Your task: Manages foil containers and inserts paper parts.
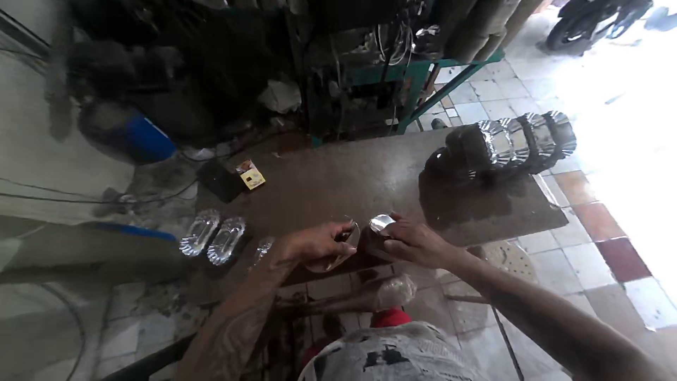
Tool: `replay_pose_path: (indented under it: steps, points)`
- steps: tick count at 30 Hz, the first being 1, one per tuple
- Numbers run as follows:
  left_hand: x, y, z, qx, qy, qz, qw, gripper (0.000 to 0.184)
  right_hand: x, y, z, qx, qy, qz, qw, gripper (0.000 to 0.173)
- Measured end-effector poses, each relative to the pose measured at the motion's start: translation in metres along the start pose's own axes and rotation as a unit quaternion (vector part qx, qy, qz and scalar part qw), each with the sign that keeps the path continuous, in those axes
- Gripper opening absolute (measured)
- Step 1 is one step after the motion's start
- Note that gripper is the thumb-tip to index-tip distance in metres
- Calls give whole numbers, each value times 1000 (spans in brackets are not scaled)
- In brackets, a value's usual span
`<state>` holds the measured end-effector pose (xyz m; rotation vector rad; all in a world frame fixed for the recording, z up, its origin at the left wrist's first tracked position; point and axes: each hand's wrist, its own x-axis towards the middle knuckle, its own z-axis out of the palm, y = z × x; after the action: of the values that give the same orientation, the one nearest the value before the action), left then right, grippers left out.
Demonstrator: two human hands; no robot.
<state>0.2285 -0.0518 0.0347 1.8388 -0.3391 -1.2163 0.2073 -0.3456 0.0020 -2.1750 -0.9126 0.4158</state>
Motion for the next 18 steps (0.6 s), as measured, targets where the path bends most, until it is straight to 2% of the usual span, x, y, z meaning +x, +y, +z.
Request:
replay_pose_path:
  steps: [4, 7, 9, 11, 12, 13, 14, 15, 16, 17, 18]
  points:
    - [0, 4, -1, 25, 16, -21, 999, 43, 3, 5, -12, 45, -38, 0, 998, 49]
    - [-1, 2, 4, 55, 37, -21, 998, 44, -1, 8, 0, 19, 13, -31, 999, 42]
    - [-2, 3, 8, 90, 73, -26, 993, 56, -4, 6, 11, -21, 49, -52, 997, 34]
    - [-4, 6, 21, 126, 136, -38, 982, 68, -6, -3, 17, -89, 43, -42, 994, 39]
    - [-8, 7, 33, 155, 181, -26, 971, 61, -7, -12, 18, -139, 33, -28, 989, 38]
    - [-15, 7, 46, 192, 235, 9, 953, 48, -8, -27, 17, -186, 31, -12, 982, 33]
    - [-29, 11, 59, 212, 279, 50, 935, 40, -9, -46, 14, -213, 55, 1, 975, 28]
    - [-48, 15, 71, 184, 328, 101, 921, 37, -11, -64, 10, -204, 100, 8, 974, 25]
    - [-66, 17, 85, 105, 382, 157, 905, 35, -14, -77, 9, -155, 162, 1, 975, 26]
    - [-80, 15, 100, -20, 424, 203, 883, 33, -16, -88, 15, -55, 212, -1, 976, 29]
    - [-88, 10, 113, -161, 442, 223, 854, 30, -16, -100, 26, 95, 241, 16, 966, 32]
